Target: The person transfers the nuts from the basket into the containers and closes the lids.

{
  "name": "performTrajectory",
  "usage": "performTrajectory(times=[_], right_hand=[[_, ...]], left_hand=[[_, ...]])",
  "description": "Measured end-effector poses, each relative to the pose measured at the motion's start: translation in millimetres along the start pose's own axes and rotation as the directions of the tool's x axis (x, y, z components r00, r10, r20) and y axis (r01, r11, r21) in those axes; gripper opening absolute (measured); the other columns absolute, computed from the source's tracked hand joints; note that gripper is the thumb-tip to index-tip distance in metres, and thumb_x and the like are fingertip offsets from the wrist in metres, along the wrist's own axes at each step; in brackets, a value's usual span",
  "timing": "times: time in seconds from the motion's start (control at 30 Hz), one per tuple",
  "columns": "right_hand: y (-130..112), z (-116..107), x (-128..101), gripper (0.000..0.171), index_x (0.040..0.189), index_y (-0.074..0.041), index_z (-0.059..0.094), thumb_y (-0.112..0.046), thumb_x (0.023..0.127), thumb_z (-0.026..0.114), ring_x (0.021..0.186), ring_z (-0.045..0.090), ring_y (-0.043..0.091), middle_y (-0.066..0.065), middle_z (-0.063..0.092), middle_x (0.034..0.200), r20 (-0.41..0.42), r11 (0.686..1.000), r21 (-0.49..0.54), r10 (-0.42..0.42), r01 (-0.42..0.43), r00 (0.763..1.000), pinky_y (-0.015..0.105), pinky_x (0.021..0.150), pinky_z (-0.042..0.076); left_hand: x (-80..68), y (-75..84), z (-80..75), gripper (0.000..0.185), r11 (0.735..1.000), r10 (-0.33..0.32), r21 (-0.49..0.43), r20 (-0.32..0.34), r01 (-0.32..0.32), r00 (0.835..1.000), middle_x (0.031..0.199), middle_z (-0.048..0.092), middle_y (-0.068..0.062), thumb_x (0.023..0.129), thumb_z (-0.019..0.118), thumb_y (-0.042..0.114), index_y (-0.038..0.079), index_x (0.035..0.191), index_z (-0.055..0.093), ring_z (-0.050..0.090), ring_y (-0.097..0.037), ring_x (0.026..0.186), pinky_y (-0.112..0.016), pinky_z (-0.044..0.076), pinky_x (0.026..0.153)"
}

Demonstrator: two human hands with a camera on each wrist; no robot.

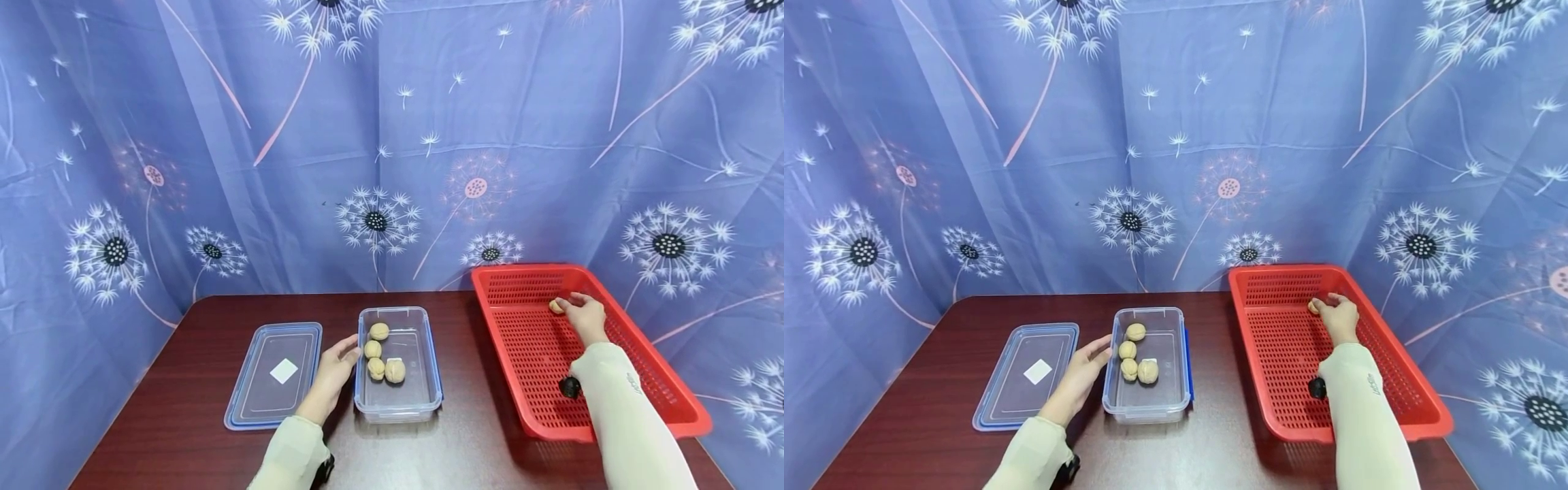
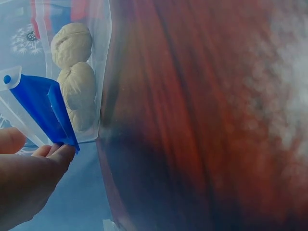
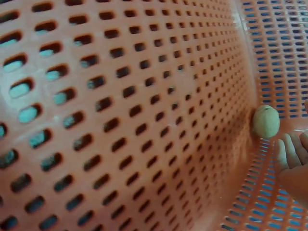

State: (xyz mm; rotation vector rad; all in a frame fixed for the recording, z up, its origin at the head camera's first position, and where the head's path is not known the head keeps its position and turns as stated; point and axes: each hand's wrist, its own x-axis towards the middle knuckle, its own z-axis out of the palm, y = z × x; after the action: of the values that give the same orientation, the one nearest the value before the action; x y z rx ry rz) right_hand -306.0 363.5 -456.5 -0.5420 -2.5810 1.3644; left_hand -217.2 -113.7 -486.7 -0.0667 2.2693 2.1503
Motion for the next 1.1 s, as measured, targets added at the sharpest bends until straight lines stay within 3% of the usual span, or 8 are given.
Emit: performTrajectory(times=[0.1,0.2,0.5,0.83,1.1], right_hand=[[4.2,3.9,-2.2,0.068,0.140,0.010,0.038,-0.037,0.095,0.054,0.123,0.044,0.042,0.031,0.044,0.138,0.013,1.000,-0.010,0.015,-0.015,1.000,0.047,0.095,0.044],[5.3,8.1,-2.8,0.068,0.140,0.012,0.037,-0.037,0.095,0.055,0.127,0.039,0.044,0.032,0.043,0.138,0.018,0.999,-0.015,0.030,-0.029,0.999,0.052,0.105,0.035],[10.4,18.0,-4.7,0.062,0.137,0.012,0.040,-0.033,0.096,0.054,0.123,0.042,0.045,0.034,0.042,0.136,0.040,0.997,0.010,0.076,-0.076,0.996,0.053,0.098,0.040],[7.4,28.6,-3.0,0.059,0.137,0.012,0.041,-0.025,0.094,0.059,0.117,0.044,0.042,0.031,0.044,0.133,0.005,0.992,0.016,0.122,-0.122,0.992,0.051,0.090,0.043],[5.4,33.7,-1.3,0.054,0.129,0.010,0.050,-0.028,0.091,0.059,0.119,0.041,0.048,0.033,0.046,0.130,-0.069,0.990,-0.076,0.115,-0.120,0.991,0.054,0.100,0.039]], left_hand=[[-1.2,0.7,0.4,0.041,1.000,0.000,0.002,-0.003,0.000,1.000,0.135,0.048,-0.030,0.099,0.048,0.004,-0.012,0.136,0.044,0.048,-0.036,0.124,-0.048,0.039,0.105],[-1.0,1.3,0.1,0.041,1.000,-0.009,0.002,-0.006,0.009,1.000,0.136,0.048,-0.030,0.099,0.048,0.004,-0.011,0.136,0.044,0.047,-0.036,0.125,-0.049,0.038,0.106],[-0.6,-0.9,-0.7,0.040,1.000,-0.003,0.002,-0.011,0.003,1.000,0.135,0.049,-0.030,0.098,0.048,0.003,-0.011,0.136,0.045,0.048,-0.037,0.124,-0.049,0.038,0.106],[0.5,-3.0,-1.7,0.040,1.000,0.009,-0.015,0.000,-0.009,1.000,0.134,0.049,-0.031,0.098,0.047,0.001,-0.012,0.135,0.044,0.049,-0.037,0.124,-0.047,0.040,0.105],[-0.6,-1.6,-2.2,0.041,1.000,0.005,-0.019,0.008,-0.005,1.000,0.134,0.050,-0.030,0.098,0.048,0.003,-0.012,0.136,0.044,0.050,-0.033,0.122,-0.046,0.041,0.104]])
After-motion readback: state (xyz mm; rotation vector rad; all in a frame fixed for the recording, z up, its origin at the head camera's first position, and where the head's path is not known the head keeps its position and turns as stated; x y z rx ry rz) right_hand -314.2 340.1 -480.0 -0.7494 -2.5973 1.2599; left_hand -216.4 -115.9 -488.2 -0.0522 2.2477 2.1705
